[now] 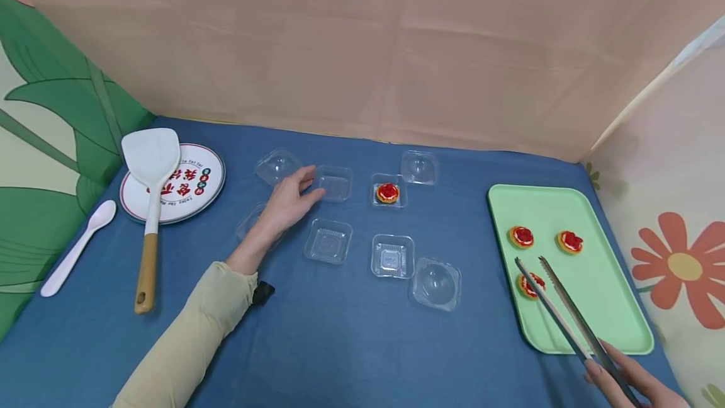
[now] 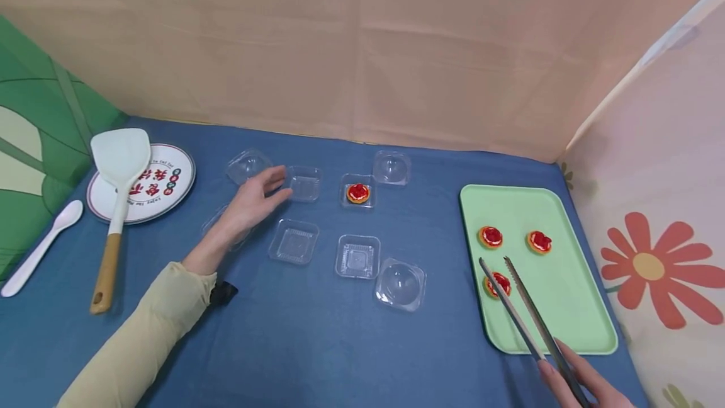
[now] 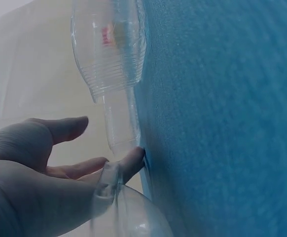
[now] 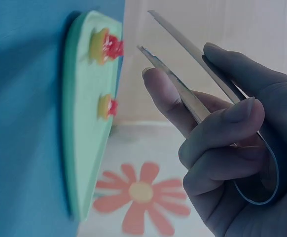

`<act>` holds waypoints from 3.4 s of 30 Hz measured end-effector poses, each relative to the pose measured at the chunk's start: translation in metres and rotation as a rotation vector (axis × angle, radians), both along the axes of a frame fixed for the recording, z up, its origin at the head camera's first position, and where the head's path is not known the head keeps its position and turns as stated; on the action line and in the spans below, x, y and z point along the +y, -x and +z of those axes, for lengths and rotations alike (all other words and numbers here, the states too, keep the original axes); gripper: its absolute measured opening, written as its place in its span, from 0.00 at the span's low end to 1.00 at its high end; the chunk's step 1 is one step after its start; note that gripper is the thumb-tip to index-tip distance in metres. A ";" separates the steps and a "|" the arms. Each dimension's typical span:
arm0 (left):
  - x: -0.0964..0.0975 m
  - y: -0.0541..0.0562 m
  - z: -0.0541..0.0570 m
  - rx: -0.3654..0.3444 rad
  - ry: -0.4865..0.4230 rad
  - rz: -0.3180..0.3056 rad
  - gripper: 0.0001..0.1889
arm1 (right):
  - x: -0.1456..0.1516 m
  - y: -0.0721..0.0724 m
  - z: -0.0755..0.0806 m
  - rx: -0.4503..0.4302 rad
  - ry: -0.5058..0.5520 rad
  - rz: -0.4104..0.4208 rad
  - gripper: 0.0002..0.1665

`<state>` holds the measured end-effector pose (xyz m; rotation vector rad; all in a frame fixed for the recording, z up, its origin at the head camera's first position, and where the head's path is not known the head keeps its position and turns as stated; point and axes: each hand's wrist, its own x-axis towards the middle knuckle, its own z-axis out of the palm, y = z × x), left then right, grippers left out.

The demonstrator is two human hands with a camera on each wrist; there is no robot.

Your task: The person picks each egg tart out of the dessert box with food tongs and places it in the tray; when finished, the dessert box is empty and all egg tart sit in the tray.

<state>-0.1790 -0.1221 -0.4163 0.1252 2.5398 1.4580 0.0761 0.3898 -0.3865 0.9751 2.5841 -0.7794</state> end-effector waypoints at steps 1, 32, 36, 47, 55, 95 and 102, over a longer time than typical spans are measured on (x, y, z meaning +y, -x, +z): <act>0.000 0.000 0.002 0.003 0.001 0.009 0.33 | -0.002 0.005 0.004 -0.022 -0.017 0.045 0.51; 0.095 0.001 0.017 -0.030 -0.205 0.033 0.32 | -0.115 0.148 0.050 0.323 -0.042 0.794 0.33; 0.099 0.003 0.015 -0.080 -0.216 0.020 0.34 | -0.124 0.159 0.049 0.320 -0.075 0.832 0.33; 0.104 0.009 0.008 -0.126 -0.147 -0.017 0.35 | -0.138 0.176 0.047 0.314 -0.139 0.888 0.29; 0.105 0.008 0.008 -0.117 -0.135 -0.019 0.34 | -0.144 0.186 0.051 0.328 -0.151 0.955 0.27; 0.108 0.009 0.004 -0.079 -0.085 -0.033 0.34 | -0.151 0.210 0.059 0.186 -0.160 1.000 0.32; 0.108 0.010 0.003 -0.070 -0.058 -0.035 0.34 | -0.153 0.210 0.059 0.199 -0.169 0.999 0.31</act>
